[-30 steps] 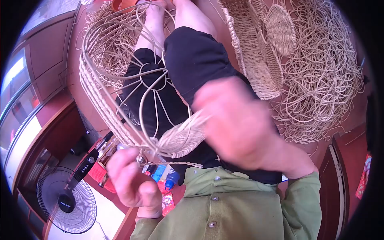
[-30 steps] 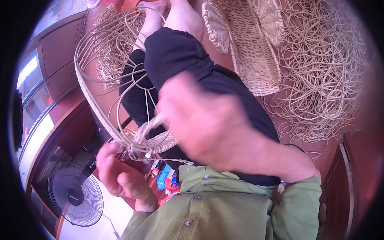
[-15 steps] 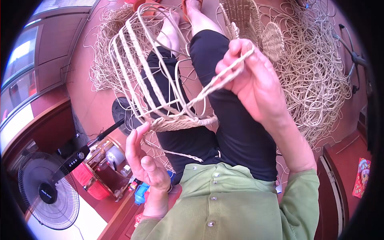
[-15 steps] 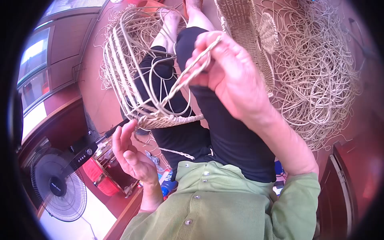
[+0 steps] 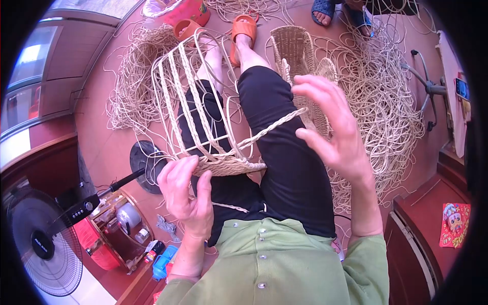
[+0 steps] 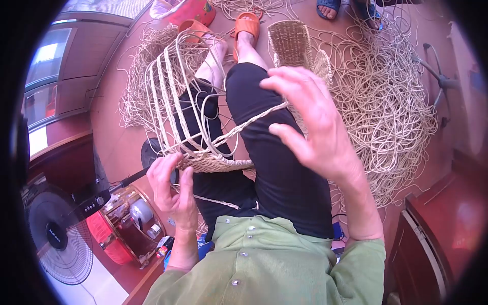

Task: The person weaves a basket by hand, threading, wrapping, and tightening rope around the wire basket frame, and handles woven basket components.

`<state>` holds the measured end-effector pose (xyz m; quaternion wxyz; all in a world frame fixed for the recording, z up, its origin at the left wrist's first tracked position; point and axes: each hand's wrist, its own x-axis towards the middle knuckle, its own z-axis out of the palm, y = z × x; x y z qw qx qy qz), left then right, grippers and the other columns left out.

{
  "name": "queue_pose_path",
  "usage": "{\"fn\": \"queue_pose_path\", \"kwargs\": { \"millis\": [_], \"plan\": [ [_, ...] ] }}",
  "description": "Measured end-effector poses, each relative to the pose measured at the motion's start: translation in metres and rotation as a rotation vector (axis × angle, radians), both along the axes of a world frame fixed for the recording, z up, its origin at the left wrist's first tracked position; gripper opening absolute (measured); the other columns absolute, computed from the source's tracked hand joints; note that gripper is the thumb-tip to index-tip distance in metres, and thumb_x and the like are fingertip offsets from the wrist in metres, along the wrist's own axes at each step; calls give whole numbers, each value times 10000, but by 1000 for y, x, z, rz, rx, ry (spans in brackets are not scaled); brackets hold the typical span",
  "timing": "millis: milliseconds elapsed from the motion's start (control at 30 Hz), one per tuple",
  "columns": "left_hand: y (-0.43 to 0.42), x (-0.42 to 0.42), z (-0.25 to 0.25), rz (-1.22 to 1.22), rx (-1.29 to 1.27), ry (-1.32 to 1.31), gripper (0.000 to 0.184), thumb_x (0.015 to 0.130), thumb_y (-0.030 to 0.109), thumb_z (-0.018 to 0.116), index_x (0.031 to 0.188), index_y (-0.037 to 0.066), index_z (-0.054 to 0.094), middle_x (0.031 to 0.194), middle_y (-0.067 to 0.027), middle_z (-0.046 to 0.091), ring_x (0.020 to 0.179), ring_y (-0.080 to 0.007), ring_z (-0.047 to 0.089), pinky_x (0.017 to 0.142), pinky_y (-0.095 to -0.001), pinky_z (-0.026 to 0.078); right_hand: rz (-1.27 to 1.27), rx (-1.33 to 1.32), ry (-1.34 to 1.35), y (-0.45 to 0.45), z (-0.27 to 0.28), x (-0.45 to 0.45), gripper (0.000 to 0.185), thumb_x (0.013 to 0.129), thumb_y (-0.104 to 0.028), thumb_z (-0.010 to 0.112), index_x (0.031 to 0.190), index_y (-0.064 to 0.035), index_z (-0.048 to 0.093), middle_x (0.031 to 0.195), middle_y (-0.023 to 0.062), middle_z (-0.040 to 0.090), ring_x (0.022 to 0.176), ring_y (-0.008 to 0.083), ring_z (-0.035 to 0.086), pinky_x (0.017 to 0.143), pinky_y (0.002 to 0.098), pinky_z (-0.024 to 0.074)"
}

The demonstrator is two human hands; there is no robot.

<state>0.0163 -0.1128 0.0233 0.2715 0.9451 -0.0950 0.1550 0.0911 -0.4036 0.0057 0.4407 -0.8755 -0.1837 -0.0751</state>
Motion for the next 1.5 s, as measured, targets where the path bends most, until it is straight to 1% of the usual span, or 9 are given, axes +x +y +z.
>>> {"fn": "queue_pose_path", "kwargs": {
  "millis": [400,500,633,800,867,1000,1233,1367,1500],
  "plan": [
    [12,-10,8,103,-89,-62,376,814,-43,747,1177,37,690,1130,-96,707,1122,-310,607,999,-417,465,-44,-102,-378,28,-33,17,33,875,-122,681,868,-91,675,817,55,620,941,255,629,989,454,444],
    [12,-15,8,105,-101,-39,396,821,-28,739,1207,31,676,1151,-106,707,1162,-321,601,1013,-415,460,-618,456,300,-96,-106,24,244,1047,-223,567,1087,-39,722,1039,51,721,992,150,644,841,370,528],
    [0,-15,-3,19,-42,42,459,786,74,774,1230,31,667,1205,-118,669,1192,-366,563,1060,-479,397,-848,-468,316,-123,-82,8,219,1020,-190,588,1126,-32,695,1185,102,695,1048,231,661,910,373,523],
    [-21,-23,-7,24,57,114,520,774,124,783,1263,22,639,1280,-134,541,1303,-388,417,1105,-503,324,-4,-210,-279,28,-10,-8,416,781,-211,788,1170,-131,663,1253,60,643,1225,278,575,1145,539,314],
    [-24,-23,-9,72,17,102,541,772,126,783,1281,27,632,1295,-145,526,1317,-387,402,1115,-510,306,154,-150,-335,60,-29,-6,288,786,-231,780,1035,-136,672,941,4,648,1033,225,635,1076,483,399],
    [-38,-17,-15,103,-80,7,492,787,137,783,1252,42,653,1286,-142,520,1325,-390,393,1121,-513,298,57,-292,-318,-25,-60,-5,195,868,-233,733,783,-109,608,732,9,570,808,229,625,754,389,497],
    [-48,-19,-31,163,-11,-28,420,836,200,771,1229,93,667,1209,-81,574,1227,-268,534,1197,-535,136,-252,-452,-249,-52,-49,-18,395,829,-221,733,1203,-97,702,1338,88,636,1343,299,500,1169,496,308],
    [-45,-16,-20,157,49,66,480,796,224,801,1228,80,649,1202,-83,575,1211,-250,530,1177,-531,143,151,-76,-176,51,-37,-23,612,697,-202,823,1275,-100,650,1274,31,652,1326,245,531,1223,527,241],
    [-42,-6,-2,77,198,210,392,761,180,790,1129,103,679,1061,-54,597,1076,-225,549,1115,-506,212,257,152,-142,75,-43,-18,290,726,-145,810,984,-66,702,817,26,585,951,227,623,1132,528,348]
  ]
}}
